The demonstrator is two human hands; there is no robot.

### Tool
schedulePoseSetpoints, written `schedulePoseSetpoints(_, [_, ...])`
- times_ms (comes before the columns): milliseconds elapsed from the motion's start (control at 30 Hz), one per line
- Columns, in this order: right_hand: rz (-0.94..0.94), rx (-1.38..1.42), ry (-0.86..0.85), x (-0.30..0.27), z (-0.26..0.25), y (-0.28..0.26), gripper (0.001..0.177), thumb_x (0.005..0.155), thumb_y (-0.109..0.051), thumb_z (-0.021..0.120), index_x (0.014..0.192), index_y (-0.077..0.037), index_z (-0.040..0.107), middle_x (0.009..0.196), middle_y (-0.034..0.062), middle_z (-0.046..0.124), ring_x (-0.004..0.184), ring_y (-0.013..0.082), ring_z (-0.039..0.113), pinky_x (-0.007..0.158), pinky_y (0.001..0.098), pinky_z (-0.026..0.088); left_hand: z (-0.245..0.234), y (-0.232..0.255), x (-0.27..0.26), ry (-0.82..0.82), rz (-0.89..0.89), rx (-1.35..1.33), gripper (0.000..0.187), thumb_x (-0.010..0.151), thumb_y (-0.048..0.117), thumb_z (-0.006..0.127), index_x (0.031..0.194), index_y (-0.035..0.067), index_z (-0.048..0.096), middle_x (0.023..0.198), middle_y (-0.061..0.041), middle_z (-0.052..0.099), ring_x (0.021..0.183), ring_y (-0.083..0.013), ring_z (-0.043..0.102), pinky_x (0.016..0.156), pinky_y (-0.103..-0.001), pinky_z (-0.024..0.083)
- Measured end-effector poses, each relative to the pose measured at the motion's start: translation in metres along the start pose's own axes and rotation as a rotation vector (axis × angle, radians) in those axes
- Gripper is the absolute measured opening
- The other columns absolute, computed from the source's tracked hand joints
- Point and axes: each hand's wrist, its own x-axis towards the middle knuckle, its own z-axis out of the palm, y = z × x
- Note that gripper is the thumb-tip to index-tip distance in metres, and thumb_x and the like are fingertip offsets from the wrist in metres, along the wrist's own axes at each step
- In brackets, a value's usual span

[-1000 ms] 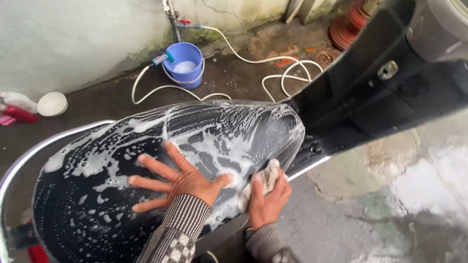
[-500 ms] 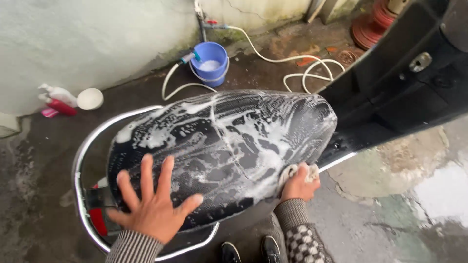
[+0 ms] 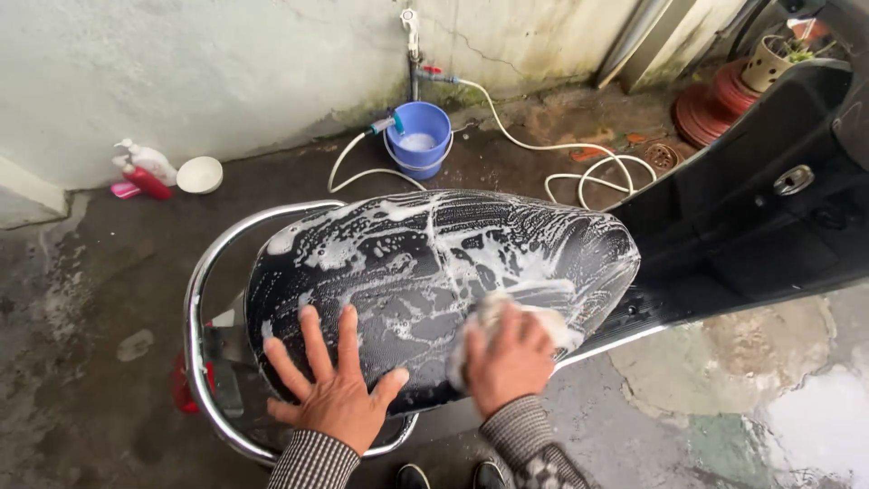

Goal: Scrubbing the seat of a motorcycle with a soapy cloth

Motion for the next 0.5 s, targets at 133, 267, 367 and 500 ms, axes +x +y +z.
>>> schedulePoseSetpoints(133, [-0.573, -0.004, 0.251, 0.031, -0.002, 0.022, 0.064, 0.080, -0.063, 0.026, 0.121, -0.018, 0.046, 0.110, 0.0120, 0.051, 0.096, 0.0270, 0.049, 0.076, 0.0496, 0.045, 0.006, -0.002, -0.003, -0.009, -0.026, -0.002, 0.089, 0.074, 0.065, 0.044, 0.138, 0.045, -0.014, 0.147, 0.010, -0.036, 0.135, -0.0349, -0.030, 0.095, -0.068, 0.012])
schedulePoseSetpoints(267, [-0.150, -0.052, 0.043, 0.061, -0.013, 0.001, 0.061, 0.081, -0.060, 0.033, 0.128, -0.021, 0.034, 0.125, 0.0173, 0.041, 0.108, 0.0344, 0.045, 0.083, 0.0533, 0.042, 0.003, -0.007, -0.004, 0.046, 0.011, -0.036, 0.088, 0.075, 0.063, 0.047, 0.138, 0.044, -0.010, 0.148, 0.010, -0.032, 0.134, -0.0358, -0.029, 0.095, -0.067, 0.011])
schedulePoseSetpoints(367, [-0.313, -0.016, 0.113, 0.023, -0.004, -0.027, 0.060, 0.081, -0.053, 0.040, 0.127, -0.014, 0.035, 0.119, 0.0181, 0.045, 0.101, 0.0333, 0.047, 0.073, 0.0525, 0.044, 0.004, -0.005, 0.000, 0.046, -0.005, -0.058, 0.084, 0.075, 0.061, 0.048, 0.137, 0.047, -0.008, 0.148, 0.012, -0.029, 0.135, -0.0346, -0.027, 0.096, -0.068, 0.012])
schedulePoseSetpoints(500, [-0.645, 0.169, -0.034, 0.016, -0.009, -0.039, 0.060, 0.073, -0.056, 0.052, 0.124, -0.027, 0.045, 0.114, 0.0144, 0.043, 0.101, 0.0343, 0.043, 0.069, 0.0544, 0.043, 0.019, -0.001, 0.006, 0.359, -0.043, -0.175, 0.053, 0.078, 0.055, 0.037, 0.128, 0.037, 0.036, 0.145, 0.017, 0.019, 0.138, -0.0223, 0.008, 0.100, -0.063, 0.012])
